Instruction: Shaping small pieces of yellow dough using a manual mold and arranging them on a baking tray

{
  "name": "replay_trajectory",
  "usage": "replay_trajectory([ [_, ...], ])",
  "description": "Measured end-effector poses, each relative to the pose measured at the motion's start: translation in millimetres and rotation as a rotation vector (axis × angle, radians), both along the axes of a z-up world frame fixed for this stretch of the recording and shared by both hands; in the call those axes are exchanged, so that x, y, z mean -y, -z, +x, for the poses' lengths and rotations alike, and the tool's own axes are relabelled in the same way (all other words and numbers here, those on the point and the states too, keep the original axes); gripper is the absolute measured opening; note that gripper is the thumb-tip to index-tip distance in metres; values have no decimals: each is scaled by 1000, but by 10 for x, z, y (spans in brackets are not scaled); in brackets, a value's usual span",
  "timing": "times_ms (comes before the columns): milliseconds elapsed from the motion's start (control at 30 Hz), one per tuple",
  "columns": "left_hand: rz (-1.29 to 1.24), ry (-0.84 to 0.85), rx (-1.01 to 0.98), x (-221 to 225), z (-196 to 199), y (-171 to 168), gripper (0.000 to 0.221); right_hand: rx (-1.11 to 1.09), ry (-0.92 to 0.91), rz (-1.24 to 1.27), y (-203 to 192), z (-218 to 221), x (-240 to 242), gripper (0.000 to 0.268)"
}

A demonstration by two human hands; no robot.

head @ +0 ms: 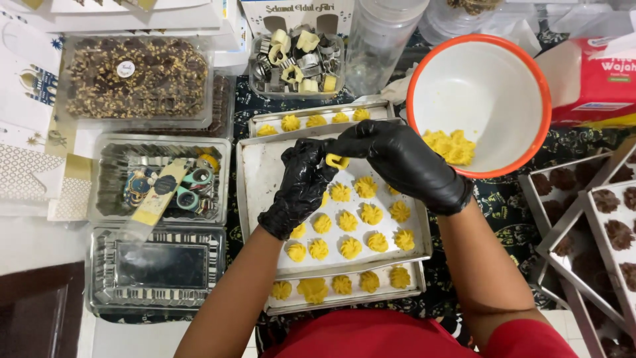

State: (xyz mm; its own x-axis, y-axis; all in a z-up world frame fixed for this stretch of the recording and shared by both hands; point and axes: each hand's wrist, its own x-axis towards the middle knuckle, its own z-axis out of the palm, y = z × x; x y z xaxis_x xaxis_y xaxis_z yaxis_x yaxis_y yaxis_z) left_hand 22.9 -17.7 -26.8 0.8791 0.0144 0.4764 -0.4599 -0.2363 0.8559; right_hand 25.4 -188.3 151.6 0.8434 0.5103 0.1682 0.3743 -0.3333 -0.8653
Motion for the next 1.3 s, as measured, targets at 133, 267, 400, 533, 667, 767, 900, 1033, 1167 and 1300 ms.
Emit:
replay_trajectory([
  [133,-378,148,-74,-1,-42,-254,18,-221,186,-54,197,25,-36,22],
  [267,-7,31,34,-44,38,188,25,-261,243,-112,254,35,40,23],
  [400,5,126,38,-88,-41,-186,29,-177,214,-160,272,15,112,23],
  [533,-2,71,75,-68,-63,-445,40,-46,174,-235,286,-6,154,22],
  [667,-106,106,-13,-81,-95,-506,60,79,127,-310,324,-51,154,22],
  [767,-89,35,162,-14,-48,-402,58,164,99,-359,352,-78,149,22],
  [900,-165,89,178,-17,-37,-434,60,248,65,-405,408,-130,108,22],
  [1033,85,-104,366,-25,-24,-276,59,336,95,-530,441,-189,55,38],
  [1167,197,-109,398,-117,-28,-207,55,416,136,-563,602,-129,5,35],
  [1300,245,-96,388,-125,-21,-208,56,287,149,-552,603,-81,21,32],
])
